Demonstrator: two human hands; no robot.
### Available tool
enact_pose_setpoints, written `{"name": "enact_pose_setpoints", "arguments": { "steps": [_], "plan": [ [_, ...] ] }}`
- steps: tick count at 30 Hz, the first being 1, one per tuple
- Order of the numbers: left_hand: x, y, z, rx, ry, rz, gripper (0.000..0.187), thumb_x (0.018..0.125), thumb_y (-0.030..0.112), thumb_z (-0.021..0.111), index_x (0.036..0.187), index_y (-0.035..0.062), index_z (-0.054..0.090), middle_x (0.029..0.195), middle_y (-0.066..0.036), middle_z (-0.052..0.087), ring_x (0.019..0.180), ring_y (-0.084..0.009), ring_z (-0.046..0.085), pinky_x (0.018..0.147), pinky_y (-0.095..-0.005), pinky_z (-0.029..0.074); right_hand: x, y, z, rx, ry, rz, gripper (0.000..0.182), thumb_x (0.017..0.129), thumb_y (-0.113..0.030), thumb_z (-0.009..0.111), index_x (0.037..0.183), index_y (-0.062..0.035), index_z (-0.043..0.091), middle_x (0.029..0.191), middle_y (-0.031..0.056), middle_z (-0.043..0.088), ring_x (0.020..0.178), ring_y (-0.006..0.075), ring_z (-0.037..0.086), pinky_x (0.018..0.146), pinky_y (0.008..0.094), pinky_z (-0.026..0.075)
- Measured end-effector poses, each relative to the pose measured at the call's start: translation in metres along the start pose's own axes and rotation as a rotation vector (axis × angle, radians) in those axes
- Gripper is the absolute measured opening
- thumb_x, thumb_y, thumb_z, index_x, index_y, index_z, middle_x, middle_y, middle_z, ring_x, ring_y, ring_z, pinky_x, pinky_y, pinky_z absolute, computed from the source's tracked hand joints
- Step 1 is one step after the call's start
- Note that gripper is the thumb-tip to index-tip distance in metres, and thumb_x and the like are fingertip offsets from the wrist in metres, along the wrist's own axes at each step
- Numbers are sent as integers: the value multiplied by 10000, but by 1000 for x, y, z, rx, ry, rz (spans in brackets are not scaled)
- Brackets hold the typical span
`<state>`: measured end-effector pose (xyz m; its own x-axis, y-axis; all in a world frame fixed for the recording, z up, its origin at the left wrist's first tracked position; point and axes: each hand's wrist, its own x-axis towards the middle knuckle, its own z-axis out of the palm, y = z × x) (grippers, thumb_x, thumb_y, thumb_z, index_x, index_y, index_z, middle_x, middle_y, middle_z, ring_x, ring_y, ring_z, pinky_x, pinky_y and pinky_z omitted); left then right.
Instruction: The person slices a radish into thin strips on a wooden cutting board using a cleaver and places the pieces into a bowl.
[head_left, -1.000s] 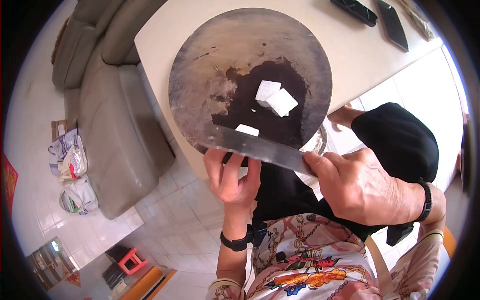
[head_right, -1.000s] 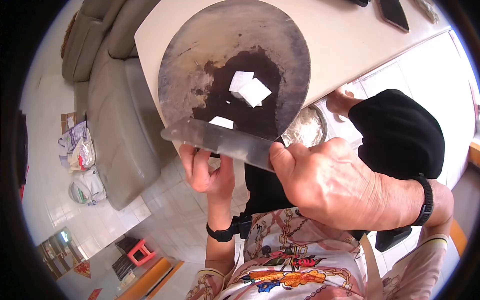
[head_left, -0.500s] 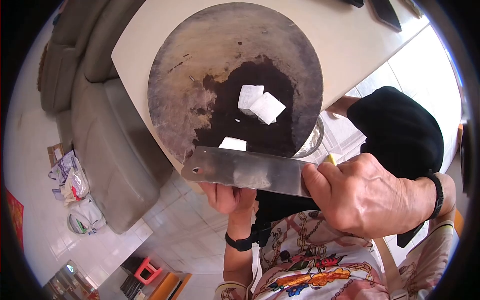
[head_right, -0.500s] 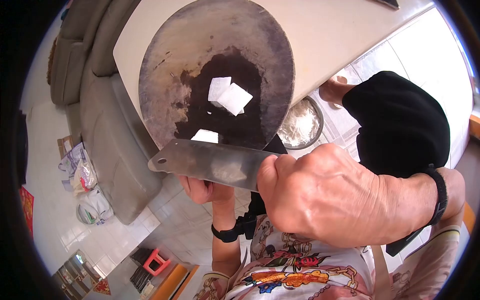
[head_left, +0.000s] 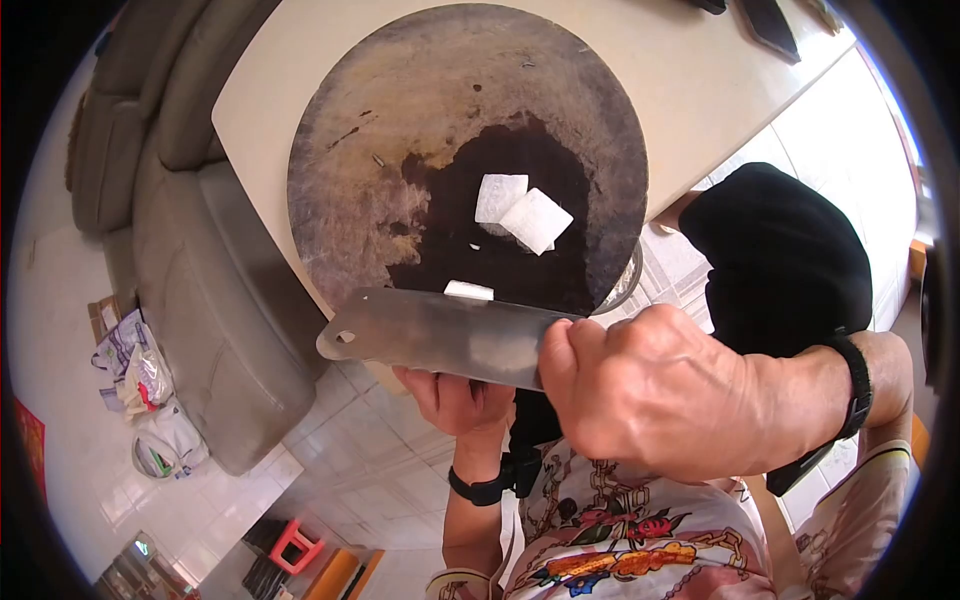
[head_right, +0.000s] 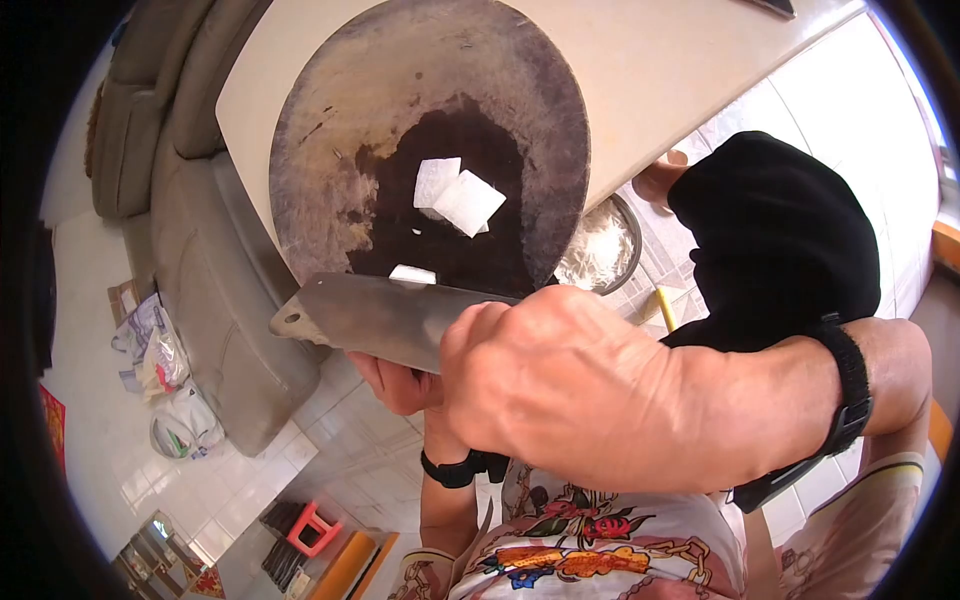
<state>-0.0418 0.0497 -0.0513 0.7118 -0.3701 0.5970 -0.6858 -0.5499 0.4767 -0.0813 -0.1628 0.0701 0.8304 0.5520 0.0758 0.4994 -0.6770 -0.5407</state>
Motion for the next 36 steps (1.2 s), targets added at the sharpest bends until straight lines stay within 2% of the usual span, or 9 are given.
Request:
{"name": "enact_pose_setpoints", "arguments": {
  "steps": [3, 5, 7, 8, 9, 11, 17, 25, 36],
  "plan": [
    [-1, -2, 0, -49, 11, -29, 233, 743, 108, 768, 925, 37, 641, 1114, -114, 578, 1036, -372, 537, 867, -464, 456, 9, -2, 2, -34, 25, 32, 309, 592, -38, 604, 787, 187, 520, 631, 159, 547, 537, 241, 608, 397, 314, 472],
    [1, -2, 1, -89, 21, -49, 218, 744, 97, 767, 911, 37, 639, 1111, -109, 578, 1023, -356, 540, 856, -450, 459, 16, 1, -2, 80, -76, 29, 257, 597, -41, 604, 756, 145, 525, 617, 152, 551, 552, 249, 617, 426, 329, 479],
    [3, -4, 4, -6, 56, 85, 194, 743, 60, 757, 894, 39, 638, 1100, -99, 580, 1007, -336, 543, 840, -427, 463, 21, 2, -2, 67, -43, 43, 258, 599, -40, 608, 767, 139, 529, 618, 152, 555, 550, 253, 618, 440, 334, 482],
    [5, 2, -2, -85, -20, -50, 169, 751, 26, 740, 885, 46, 638, 1088, -97, 584, 1003, -325, 551, 836, -414, 470, 23, 2, -1, 53, -11, 56, 259, 601, -39, 612, 778, 133, 533, 619, 151, 559, 548, 257, 620, 455, 339, 485],
    [4, 0, -2, -84, -11, -46, 169, 751, 26, 740, 885, 46, 638, 1088, -97, 584, 1003, -325, 551, 836, -414, 470, 22, 1, 5, 45, -9, 50, 259, 601, -39, 612, 778, 133, 533, 619, 151, 559, 548, 257, 620, 455, 339, 485],
    [4, -5, -1, 63, -17, 109, 153, 759, 15, 728, 888, 42, 650, 1070, -93, 591, 996, -316, 561, 827, -400, 480, 19, 0, 14, 38, 187, 75, 223, 612, -8, 610, 781, 104, 516, 618, 163, 560, 542, 299, 613, 461, 370, 479],
    [6, -6, 14, -13, 118, 134, 168, 757, 5, 712, 919, 20, 670, 1060, -89, 598, 993, -310, 569, 824, -386, 493, -5, 13, 13, 149, 121, 254, 204, 641, 29, 598, 789, 55, 460, 605, 162, 539, 538, 378, 586, 460, 422, 457],
    [3, -6, 8, 41, 72, 132, 147, 774, 77, 707, 916, 59, 673, 1086, -93, 575, 1017, -341, 545, 843, -416, 478, -16, 2, 1, 116, -31, 142, 346, 659, -30, 645, 924, 131, 491, 656, 137, 546, 510, 288, 619, 410, 364, 451],
    [2, -3, -1, 76, -12, 68, 172, 763, 90, 690, 934, 86, 678, 1118, -90, 553, 1022, -354, 527, 867, -439, 462, -6, 4, -3, 157, -12, 64, 298, 645, -12, 619, 844, 156, 475, 629, 164, 534, 486, 298, 604, 395, 350, 457]
  ]
}}
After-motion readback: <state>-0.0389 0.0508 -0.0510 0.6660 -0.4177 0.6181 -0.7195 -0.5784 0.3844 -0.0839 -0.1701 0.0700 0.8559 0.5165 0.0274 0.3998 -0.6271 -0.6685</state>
